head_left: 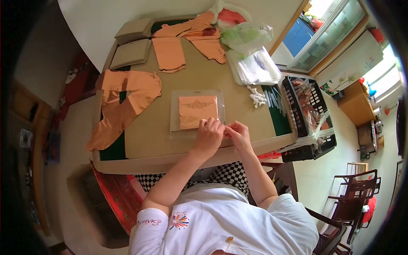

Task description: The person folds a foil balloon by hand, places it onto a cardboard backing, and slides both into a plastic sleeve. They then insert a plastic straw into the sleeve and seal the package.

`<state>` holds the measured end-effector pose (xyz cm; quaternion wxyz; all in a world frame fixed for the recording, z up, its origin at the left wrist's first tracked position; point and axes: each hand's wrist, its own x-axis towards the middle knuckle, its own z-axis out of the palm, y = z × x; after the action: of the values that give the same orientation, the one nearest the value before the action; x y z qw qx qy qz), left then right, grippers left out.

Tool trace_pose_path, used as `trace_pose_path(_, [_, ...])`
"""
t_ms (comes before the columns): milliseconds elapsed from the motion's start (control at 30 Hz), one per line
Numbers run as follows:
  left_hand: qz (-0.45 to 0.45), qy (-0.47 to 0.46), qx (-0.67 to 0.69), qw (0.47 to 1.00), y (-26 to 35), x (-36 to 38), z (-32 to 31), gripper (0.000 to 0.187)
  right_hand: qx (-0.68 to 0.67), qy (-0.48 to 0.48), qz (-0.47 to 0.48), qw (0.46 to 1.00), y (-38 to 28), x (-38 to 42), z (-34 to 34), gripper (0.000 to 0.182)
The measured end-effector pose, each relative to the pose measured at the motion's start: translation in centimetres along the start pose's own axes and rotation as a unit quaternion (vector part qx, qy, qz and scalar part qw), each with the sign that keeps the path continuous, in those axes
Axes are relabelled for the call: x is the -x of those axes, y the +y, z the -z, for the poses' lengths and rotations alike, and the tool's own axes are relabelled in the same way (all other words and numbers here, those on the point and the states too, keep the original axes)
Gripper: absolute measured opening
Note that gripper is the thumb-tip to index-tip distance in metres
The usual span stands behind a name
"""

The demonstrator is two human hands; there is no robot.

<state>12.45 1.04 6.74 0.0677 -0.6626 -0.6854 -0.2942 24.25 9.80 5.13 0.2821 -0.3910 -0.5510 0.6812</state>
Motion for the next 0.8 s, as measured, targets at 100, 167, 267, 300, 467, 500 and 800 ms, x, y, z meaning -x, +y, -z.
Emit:
trace_pose_path(100, [-0.005, -0.029, -0.016, 0.999, 0.0, -0.1, -0.2, 0.007, 0.017, -0.007, 0.01, 1.0, 0.4, 0.0, 0.4, 0.011])
trace_pose_path(167, [-0.016, -0.044, -0.035, 0.998, 0.1, -0.1, -0.4, 0.008, 0.026, -0.007, 0.013, 1.0, 0.5, 0.0, 0.5, 0.011])
trace_pose_path(267, [-0.009, -0.041, -0.017, 0.999, 0.1, 0.1, -0.7, 0.007, 0.032, 0.005, 0.011, 0.999, 0.2, 0.1, 0.4, 0.011])
trace_pose_path(300, [-0.004, -0.036, -0.002, 0.999, 0.2, 0.1, -0.4, 0.006, 0.037, 0.013, 0.014, 0.999, 0.4, 0.1, 0.5, 0.01])
trace_pose_path(467, [0.251, -0.058, 0.436, 0.862, -2.5, 2.1, 2.7, 0.011, 0.064, 0.022, -0.005, 0.998, 0.1, -0.6, 2.0, 0.012])
trace_pose_path(500, [0.334, -0.062, 0.566, 0.751, -3.7, 3.1, 3.6, 0.013, 0.066, 0.009, -0.007, 0.998, 0.2, -0.3, 2.1, 0.012])
trace_pose_path(800, [0.356, 0.352, 0.356, 0.789, -24.0, 11.5, 23.2, 0.041, 0.104, -0.006, -0.024, 0.994, 0.6, -0.3, 2.7, 0.01])
